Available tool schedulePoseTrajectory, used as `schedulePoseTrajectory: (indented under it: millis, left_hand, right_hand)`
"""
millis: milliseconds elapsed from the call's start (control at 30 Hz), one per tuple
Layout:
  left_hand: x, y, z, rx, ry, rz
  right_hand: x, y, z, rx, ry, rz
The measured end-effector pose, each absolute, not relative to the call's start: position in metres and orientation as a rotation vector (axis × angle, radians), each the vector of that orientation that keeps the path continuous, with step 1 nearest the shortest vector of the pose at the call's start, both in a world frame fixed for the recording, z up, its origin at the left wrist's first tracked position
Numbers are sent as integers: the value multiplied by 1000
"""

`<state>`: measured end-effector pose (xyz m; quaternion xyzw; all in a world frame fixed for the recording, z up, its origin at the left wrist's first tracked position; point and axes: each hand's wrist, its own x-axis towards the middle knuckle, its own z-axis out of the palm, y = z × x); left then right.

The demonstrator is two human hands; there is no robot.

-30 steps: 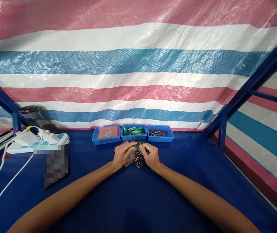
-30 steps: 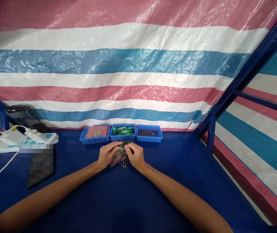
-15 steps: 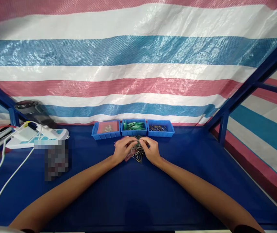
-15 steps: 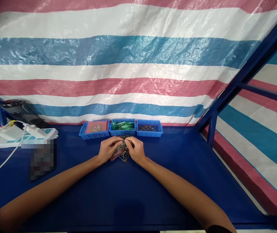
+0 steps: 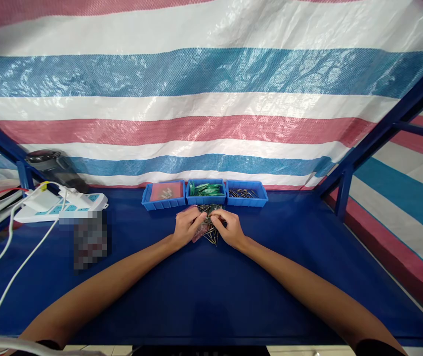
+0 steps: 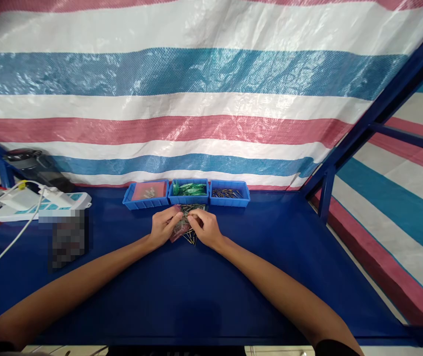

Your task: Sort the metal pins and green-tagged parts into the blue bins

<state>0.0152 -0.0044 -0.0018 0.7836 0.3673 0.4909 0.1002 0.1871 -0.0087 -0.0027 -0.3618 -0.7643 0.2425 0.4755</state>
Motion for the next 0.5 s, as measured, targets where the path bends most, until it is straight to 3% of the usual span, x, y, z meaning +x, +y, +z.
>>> schedulePoseTrajectory:
  millis: [500]
  left_hand:
    - [17, -3, 1, 2231, 1032, 1440]
  right_hand:
    - [187, -6, -1, -935, -1856, 574]
